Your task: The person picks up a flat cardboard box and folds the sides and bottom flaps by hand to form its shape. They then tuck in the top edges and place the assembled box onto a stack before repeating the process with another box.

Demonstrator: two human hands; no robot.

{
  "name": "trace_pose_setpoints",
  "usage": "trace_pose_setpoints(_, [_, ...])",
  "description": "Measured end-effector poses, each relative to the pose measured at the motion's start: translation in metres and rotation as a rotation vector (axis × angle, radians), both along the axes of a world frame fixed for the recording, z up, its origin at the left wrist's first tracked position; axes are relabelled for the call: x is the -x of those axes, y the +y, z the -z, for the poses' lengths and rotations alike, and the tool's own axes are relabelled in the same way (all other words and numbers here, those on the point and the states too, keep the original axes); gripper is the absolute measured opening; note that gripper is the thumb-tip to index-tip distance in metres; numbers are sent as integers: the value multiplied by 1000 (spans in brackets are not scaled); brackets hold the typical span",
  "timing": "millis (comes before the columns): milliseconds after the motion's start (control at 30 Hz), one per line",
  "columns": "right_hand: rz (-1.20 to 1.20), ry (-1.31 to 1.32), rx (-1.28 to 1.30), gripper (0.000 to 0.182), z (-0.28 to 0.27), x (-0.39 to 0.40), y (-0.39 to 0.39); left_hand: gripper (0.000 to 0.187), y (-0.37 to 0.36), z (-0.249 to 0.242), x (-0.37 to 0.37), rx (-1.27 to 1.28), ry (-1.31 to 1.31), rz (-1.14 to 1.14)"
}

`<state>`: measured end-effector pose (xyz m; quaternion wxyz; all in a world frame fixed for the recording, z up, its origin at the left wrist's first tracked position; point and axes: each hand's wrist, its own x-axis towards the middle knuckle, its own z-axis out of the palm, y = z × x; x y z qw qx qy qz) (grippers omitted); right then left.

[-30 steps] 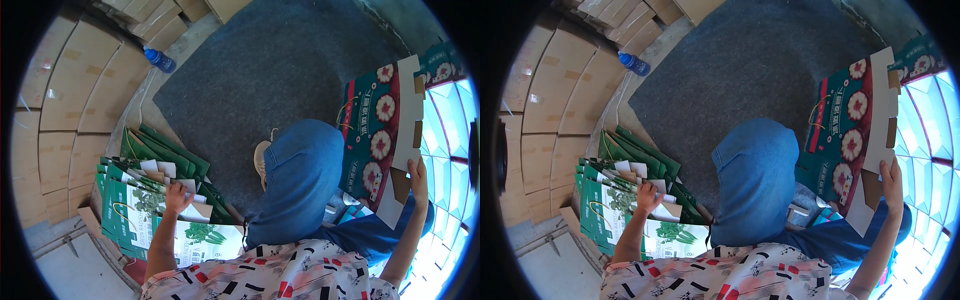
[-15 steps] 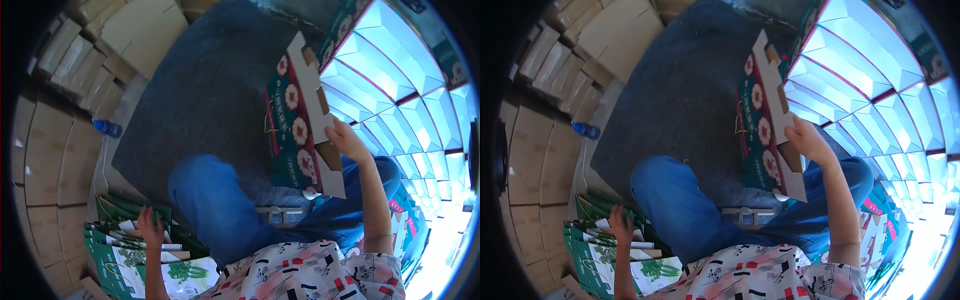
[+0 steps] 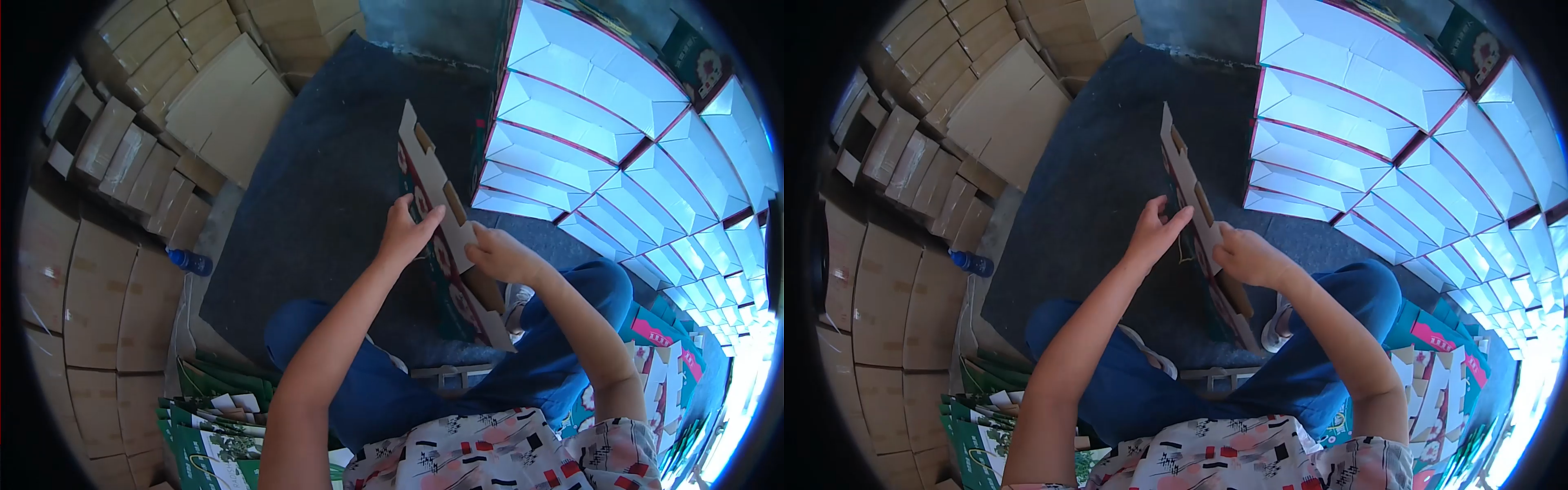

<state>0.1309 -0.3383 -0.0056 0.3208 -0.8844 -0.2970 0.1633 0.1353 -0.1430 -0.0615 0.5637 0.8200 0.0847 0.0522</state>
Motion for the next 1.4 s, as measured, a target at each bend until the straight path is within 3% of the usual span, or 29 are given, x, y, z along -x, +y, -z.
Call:
trace_pose_setpoints(133, [-59, 126, 99, 43, -12, -14, 16, 63, -10, -17, -16, 409, 71, -61])
trace_pose_setpoints(233, [39, 629, -155, 53, -7, -35, 18, 60, -1, 6, -33, 251, -32, -83])
trace_pose_setpoints(333, [148, 628, -196, 60, 1, -51, 26, 68, 4, 10, -39, 134, 78, -33])
trace_pose_setpoints(467, [52, 465, 32, 35, -7, -61, 37, 61, 17, -7, -31, 89, 78, 58])
trace_pose_setpoints(533, [77, 465, -45, 30, 1, -61, 36, 56, 24, -9, -25, 37, 86, 46])
trace_pose_setpoints(633, [116, 456, -103, 27, 8, -63, 23, 45, 38, -20, -17, 262, 366, 93])
trace_pose_setpoints(733, [146, 415, -125, 27, 0, -65, 9, 46, 57, 0, -5, 161, 222, 155])
trace_pose_setpoints(967, [287, 265, -250, 27, -10, -68, -20, 69, 51, -42, 50, -287, -57, 333])
trace_pose_setpoints(1100, [302, 171, -202, 26, -18, -57, -16, 79, 20, -63, 78, -604, 227, 312])
trace_pose_setpoints(1233, [296, -76, -215, 25, 12, -71, 1, 80, -6, -39, 82, -1062, 197, 257])
trace_pose_setpoints(1333, [370, -316, -78, 25, 16, -75, 19, 81, -14, -38, 70, -1150, 202, 214])
trace_pose_setpoints(1400, [365, -323, -89, 23, 22, -86, 30, 81, -6, -31, 58, -1180, 244, 203])
